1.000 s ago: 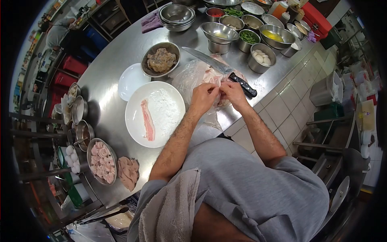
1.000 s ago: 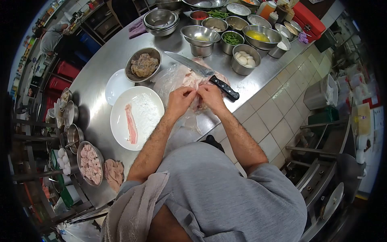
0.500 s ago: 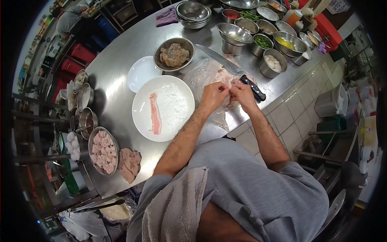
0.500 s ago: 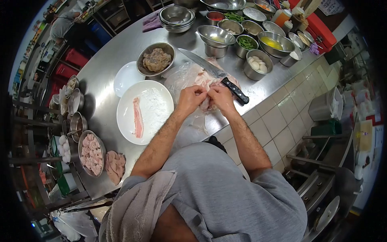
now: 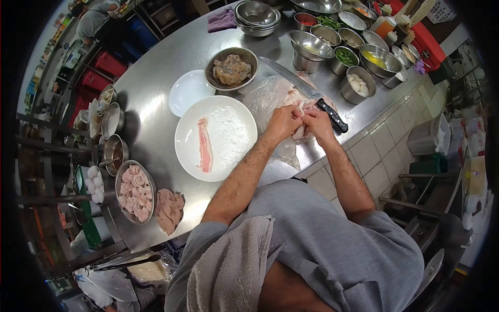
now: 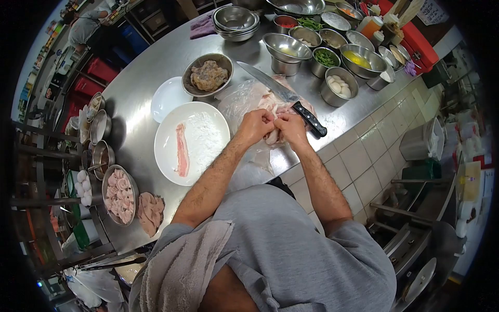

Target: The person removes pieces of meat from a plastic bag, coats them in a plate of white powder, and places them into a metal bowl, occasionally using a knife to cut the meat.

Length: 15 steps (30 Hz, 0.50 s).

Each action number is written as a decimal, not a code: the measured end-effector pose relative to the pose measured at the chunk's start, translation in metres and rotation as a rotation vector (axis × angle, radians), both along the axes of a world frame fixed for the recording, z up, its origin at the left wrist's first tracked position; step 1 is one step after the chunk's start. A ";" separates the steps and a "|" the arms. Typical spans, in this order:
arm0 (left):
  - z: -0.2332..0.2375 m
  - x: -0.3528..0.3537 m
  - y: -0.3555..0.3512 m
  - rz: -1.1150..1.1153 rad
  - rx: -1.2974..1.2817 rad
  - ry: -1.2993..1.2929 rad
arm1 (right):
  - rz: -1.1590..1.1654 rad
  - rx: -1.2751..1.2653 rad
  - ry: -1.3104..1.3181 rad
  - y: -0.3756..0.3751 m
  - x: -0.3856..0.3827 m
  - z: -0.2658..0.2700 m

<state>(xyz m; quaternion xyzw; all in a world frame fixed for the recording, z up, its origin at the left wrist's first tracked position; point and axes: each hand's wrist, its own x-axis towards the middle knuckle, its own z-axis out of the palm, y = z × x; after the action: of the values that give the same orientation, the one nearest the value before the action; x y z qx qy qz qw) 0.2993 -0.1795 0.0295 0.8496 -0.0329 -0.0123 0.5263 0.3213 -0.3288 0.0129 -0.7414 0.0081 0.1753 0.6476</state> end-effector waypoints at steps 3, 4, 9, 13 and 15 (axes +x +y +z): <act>0.000 -0.002 -0.003 0.029 0.042 -0.063 | -0.032 0.053 0.006 0.001 0.001 -0.001; -0.001 -0.002 -0.004 0.017 0.038 -0.065 | -0.035 0.069 0.001 0.001 0.002 -0.002; -0.003 -0.002 -0.006 0.064 0.104 -0.111 | -0.051 0.164 0.036 0.003 -0.001 0.001; -0.003 -0.001 -0.005 0.044 0.102 -0.079 | -0.012 0.198 0.042 -0.001 0.001 -0.006; -0.005 0.000 -0.004 0.051 0.123 -0.082 | -0.004 0.207 0.031 0.000 0.000 -0.007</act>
<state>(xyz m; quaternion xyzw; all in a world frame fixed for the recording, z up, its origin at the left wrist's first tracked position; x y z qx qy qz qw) 0.2998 -0.1838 0.0248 0.8807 -0.0318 0.0341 0.4713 0.3210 -0.3291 0.0063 -0.6677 0.0014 0.1857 0.7209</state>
